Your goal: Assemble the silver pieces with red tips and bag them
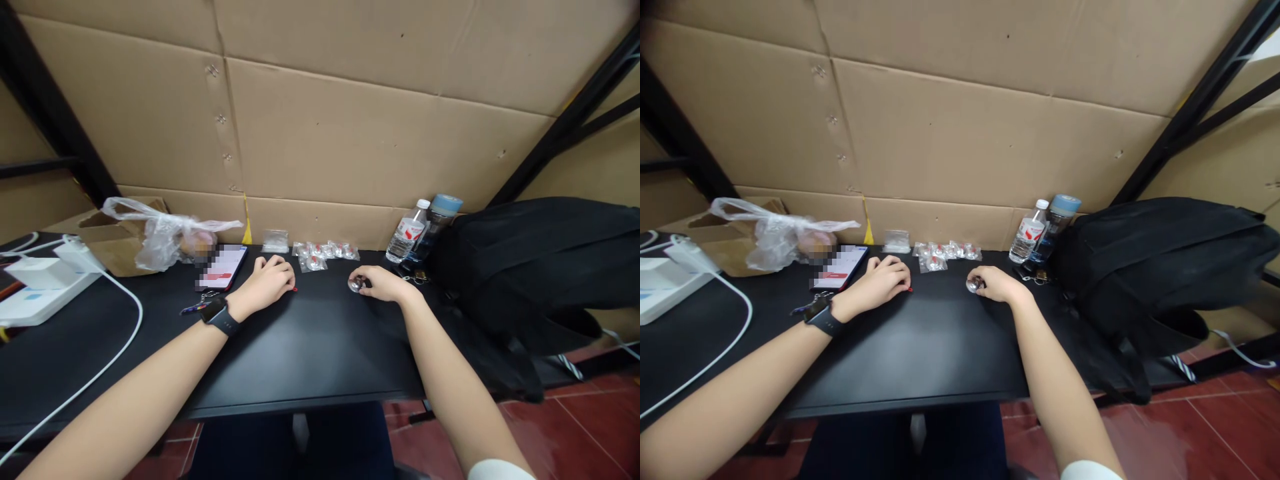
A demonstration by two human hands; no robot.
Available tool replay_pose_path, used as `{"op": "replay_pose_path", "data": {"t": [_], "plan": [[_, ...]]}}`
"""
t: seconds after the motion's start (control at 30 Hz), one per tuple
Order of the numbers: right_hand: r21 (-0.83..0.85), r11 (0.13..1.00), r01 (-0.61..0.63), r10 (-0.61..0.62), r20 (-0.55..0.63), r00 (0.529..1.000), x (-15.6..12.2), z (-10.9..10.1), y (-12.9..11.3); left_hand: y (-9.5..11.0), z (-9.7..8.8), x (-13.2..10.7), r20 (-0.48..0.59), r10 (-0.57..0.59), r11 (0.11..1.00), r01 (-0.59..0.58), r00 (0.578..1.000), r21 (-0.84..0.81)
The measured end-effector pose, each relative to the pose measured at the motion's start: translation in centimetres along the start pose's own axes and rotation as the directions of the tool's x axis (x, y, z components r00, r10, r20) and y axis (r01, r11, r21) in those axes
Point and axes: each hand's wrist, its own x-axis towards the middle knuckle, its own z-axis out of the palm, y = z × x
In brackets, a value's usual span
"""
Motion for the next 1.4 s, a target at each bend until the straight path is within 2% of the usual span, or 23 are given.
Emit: {"op": "replay_pose_path", "data": {"t": [0.17,0.33,0.5,0.63,0.73,0.83,0.93,1.1,1.4], "plan": [[0.021,0.999,0.050,-0.049,-0.025,0.998,-0.1,0.0,0.1,0.4,0.1,0.2,-0.057,-0.011,0.997,0.007,0.998,-0.073],[0.148,0.984,0.103,-0.075,-0.179,0.981,-0.1,0.0,-0.6,1.7,-0.3,0.5,-0.167,-0.120,0.976,0.086,0.979,-0.198],[0.361,0.902,0.236,-0.094,-0.369,0.925,0.9,1.7,-4.0,3.1,-0.6,0.7,-0.227,-0.282,0.934,0.213,0.932,-0.287],[0.501,0.795,0.343,-0.079,-0.475,0.877,1.8,3.8,-6.8,3.6,-0.5,0.7,-0.291,-0.316,0.932,0.239,0.903,-0.271],[0.496,0.786,0.368,-0.072,-0.519,0.852,2.1,4.7,-8.3,3.9,-0.4,0.8,-0.328,-0.318,0.939,0.246,0.890,-0.243],[0.494,0.780,0.383,-0.070,-0.539,0.839,2.1,5.0,-9.3,4.4,-0.3,0.8,-0.327,-0.306,0.941,0.230,0.894,-0.250],[0.548,0.738,0.394,-0.063,-0.525,0.848,2.1,5.2,-9.8,4.9,-0.2,0.8,-0.328,-0.310,0.933,0.219,0.892,-0.287],[0.636,0.660,0.398,-0.041,-0.500,0.865,2.3,5.7,-9.8,5.2,0.1,0.8,-0.314,-0.283,0.923,0.169,0.906,-0.345],[0.747,0.565,0.351,0.048,-0.454,0.889,2.6,6.1,-9.6,4.9,0.5,0.8,-0.340,-0.268,0.923,0.139,0.901,-0.359]]}}
